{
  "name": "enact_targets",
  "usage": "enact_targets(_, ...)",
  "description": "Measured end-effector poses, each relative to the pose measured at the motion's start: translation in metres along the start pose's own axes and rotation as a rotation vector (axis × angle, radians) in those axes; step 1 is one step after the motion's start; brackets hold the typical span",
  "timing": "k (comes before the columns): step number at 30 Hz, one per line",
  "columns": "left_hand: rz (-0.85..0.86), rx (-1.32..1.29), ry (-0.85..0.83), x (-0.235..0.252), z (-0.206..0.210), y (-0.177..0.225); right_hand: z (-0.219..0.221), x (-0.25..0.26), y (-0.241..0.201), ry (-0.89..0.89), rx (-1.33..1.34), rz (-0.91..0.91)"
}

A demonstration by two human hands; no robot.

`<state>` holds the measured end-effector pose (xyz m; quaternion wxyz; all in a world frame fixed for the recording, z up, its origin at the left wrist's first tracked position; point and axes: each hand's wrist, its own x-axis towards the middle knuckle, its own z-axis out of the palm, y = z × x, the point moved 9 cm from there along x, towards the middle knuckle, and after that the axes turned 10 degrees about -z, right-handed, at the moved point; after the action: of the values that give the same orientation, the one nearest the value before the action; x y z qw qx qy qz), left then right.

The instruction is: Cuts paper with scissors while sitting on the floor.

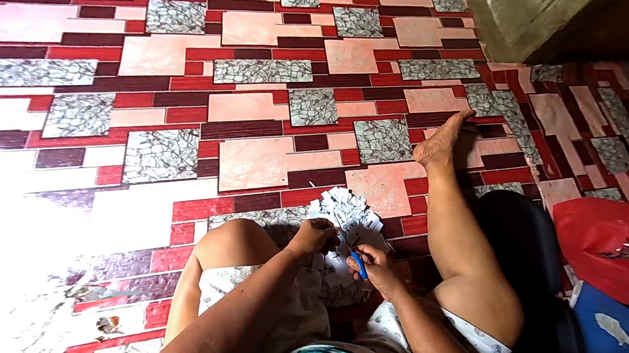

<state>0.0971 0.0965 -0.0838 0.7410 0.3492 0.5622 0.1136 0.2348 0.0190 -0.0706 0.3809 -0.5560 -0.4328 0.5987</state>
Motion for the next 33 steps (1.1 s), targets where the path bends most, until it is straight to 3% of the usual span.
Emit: enact_targets(33, 0.006, 0.158, -0.031, 0.0006, 0.0010, 0.0019, -0.0017, 0.0000, 0.0010, -0.032, -0.030, -0.021)
